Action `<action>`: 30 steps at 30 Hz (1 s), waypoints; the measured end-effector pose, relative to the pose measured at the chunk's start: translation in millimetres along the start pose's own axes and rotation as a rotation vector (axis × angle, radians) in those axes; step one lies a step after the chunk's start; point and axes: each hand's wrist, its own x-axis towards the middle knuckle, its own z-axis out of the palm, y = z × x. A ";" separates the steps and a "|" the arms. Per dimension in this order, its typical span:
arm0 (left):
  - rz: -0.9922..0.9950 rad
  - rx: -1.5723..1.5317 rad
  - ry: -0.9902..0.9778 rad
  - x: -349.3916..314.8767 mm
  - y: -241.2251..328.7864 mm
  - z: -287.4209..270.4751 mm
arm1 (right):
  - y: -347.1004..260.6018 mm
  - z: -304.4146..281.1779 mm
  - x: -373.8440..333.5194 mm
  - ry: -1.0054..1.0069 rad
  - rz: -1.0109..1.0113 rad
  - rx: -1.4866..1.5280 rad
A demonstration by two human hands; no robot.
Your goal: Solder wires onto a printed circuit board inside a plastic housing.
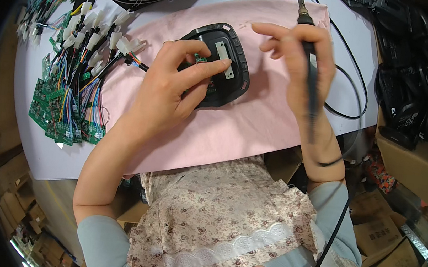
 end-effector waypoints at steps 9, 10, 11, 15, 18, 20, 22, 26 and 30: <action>-0.010 0.006 0.065 -6.2 -0.3 7.7 | -17.5 -15.0 -2.4 0.227 0.140 0.023; -0.007 0.017 0.051 -5.7 0.5 7.4 | -14.6 -14.7 -2.0 0.218 0.134 0.013; -0.004 0.028 0.038 -5.1 0.9 7.5 | -11.9 -12.9 -1.8 0.243 0.112 0.085; -0.017 0.036 0.067 -7.0 4.2 11.1 | -17.8 -3.5 -4.6 0.216 0.152 0.079; -0.048 0.034 0.051 -6.1 8.3 11.1 | -19.9 -1.9 -9.0 0.220 0.120 0.178; -0.045 0.034 0.064 -4.6 8.6 10.4 | -21.9 -1.4 -9.6 0.219 0.100 0.137; -0.041 0.036 0.071 -4.0 9.0 10.5 | -17.2 -0.1 -8.8 0.229 0.057 0.081; -0.060 0.015 0.069 -4.3 7.8 11.3 | -13.7 -0.3 -8.2 0.234 0.031 -0.016; -0.069 -0.003 0.067 -3.3 7.7 12.2 | -11.0 0.9 -8.9 0.205 0.013 -0.095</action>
